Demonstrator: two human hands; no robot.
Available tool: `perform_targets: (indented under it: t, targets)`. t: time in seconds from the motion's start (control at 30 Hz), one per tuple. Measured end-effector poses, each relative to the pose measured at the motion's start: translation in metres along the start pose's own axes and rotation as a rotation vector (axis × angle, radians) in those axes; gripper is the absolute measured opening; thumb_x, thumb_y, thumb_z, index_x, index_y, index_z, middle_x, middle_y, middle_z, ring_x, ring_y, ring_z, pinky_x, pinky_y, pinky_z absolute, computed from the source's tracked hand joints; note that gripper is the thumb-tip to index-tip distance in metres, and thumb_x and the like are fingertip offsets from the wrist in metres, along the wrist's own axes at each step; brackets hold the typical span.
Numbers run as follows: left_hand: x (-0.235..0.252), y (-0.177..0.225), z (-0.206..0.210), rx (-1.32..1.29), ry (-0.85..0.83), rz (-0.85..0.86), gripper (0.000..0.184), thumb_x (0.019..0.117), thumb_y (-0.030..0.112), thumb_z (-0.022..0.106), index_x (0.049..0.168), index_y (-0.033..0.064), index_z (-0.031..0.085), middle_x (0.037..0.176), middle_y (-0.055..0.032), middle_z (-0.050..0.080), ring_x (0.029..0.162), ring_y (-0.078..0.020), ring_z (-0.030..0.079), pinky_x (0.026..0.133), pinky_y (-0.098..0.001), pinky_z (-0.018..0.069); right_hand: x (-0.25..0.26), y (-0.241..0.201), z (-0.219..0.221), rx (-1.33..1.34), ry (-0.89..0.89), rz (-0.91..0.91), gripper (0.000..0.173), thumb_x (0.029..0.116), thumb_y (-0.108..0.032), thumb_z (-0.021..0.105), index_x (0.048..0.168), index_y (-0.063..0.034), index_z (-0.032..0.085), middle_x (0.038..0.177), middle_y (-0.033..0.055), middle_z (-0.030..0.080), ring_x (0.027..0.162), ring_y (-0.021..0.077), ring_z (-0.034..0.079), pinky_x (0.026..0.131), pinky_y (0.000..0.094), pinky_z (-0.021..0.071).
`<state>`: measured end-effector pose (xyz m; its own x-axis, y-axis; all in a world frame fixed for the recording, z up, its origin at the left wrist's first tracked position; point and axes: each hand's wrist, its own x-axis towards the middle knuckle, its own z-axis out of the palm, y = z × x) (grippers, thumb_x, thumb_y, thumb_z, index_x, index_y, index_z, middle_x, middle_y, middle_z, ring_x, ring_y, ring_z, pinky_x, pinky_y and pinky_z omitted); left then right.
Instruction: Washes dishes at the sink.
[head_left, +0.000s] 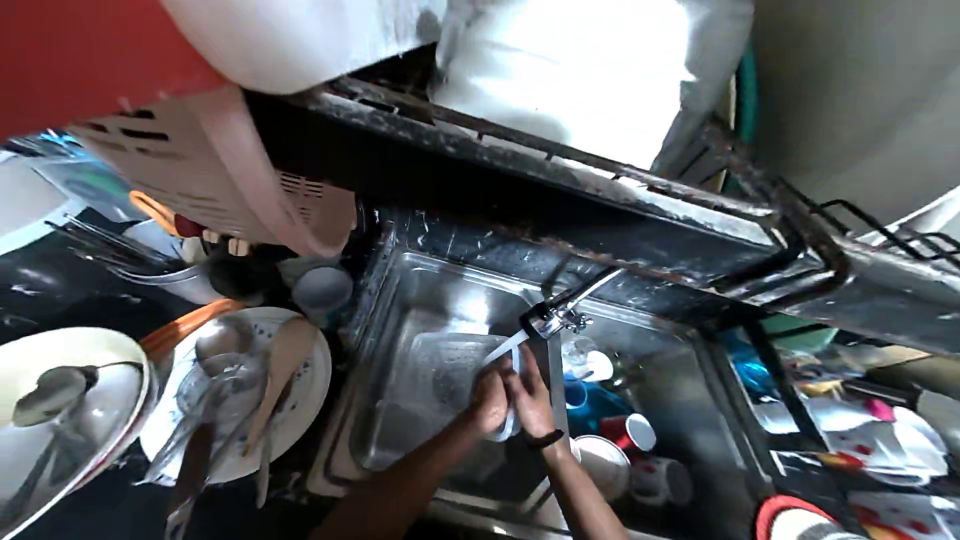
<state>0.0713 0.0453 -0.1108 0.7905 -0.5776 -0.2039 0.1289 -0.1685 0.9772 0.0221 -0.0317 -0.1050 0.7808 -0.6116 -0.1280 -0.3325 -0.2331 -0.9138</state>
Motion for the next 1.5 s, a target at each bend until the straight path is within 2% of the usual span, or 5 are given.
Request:
perform_targets:
  t: [0.2, 0.9, 1.23, 1.37, 1.5]
  targets:
    - [0.048, -0.035, -0.04, 0.418, 0.048, -0.005, 0.034, 0.0995, 0.012, 0.06, 0.129, -0.0055, 0.061, 0.133, -0.0265, 0.06, 0.13, -0.0365, 0.055, 0.114, -0.0444, 0.0417, -0.005, 0.002, -0.009, 0.02, -0.03, 0.031, 0.066, 0.1018, -0.024, 0.056, 0.161, -0.0119, 0.029, 0.112, 0.0194, 0.068, 0.078, 0.0224, 0.067, 0.067, 0.0421, 0.0576]
    - [0.008, -0.033, -0.033, 0.305, -0.068, -0.174, 0.033, 0.1005, 0.016, 0.063, 0.122, -0.0088, 0.065, 0.115, -0.0252, 0.07, 0.112, -0.0343, 0.067, 0.104, -0.0475, 0.0501, 0.017, 0.004, 0.004, -0.143, 0.026, -0.183, 0.075, 0.0922, -0.031, 0.064, 0.154, 0.0011, 0.038, 0.132, 0.0252, 0.064, 0.117, 0.032, 0.066, 0.1, 0.0515, 0.0511]
    - [0.046, -0.052, -0.034, 0.619, -0.069, -0.056, 0.073, 0.1026, 0.029, 0.057, 0.155, -0.012, 0.027, 0.163, -0.0359, 0.019, 0.155, -0.0466, 0.014, 0.126, -0.0549, 0.0126, 0.001, 0.029, 0.015, 0.34, 0.037, 0.079, 0.061, 0.1012, -0.011, 0.042, 0.159, -0.0028, 0.025, 0.135, 0.02, 0.057, 0.099, 0.0166, 0.067, 0.081, 0.0323, 0.0578]
    - [0.013, -0.028, -0.016, 0.458, -0.473, 0.26, 0.037, 0.1024, 0.006, 0.051, 0.135, -0.0103, 0.059, 0.147, -0.0273, 0.053, 0.144, -0.0369, 0.044, 0.122, -0.0518, 0.0291, 0.014, 0.056, 0.011, 0.41, 0.069, 0.03, 0.06, 0.101, -0.015, 0.044, 0.158, -0.0011, 0.03, 0.149, 0.0188, 0.049, 0.126, 0.0164, 0.055, 0.105, 0.0324, 0.047]
    - [-0.023, -0.012, -0.044, 0.707, -0.684, 0.178, 0.039, 0.1095, 0.024, 0.045, 0.138, 0.0013, 0.06, 0.127, -0.0241, 0.067, 0.12, -0.0399, 0.064, 0.105, -0.0587, 0.0459, 0.019, 0.056, -0.01, 0.592, 0.037, 0.224, 0.056, 0.1062, -0.02, 0.033, 0.161, -0.012, 0.022, 0.119, 0.0193, 0.066, 0.087, 0.027, 0.072, 0.068, 0.0415, 0.0615]
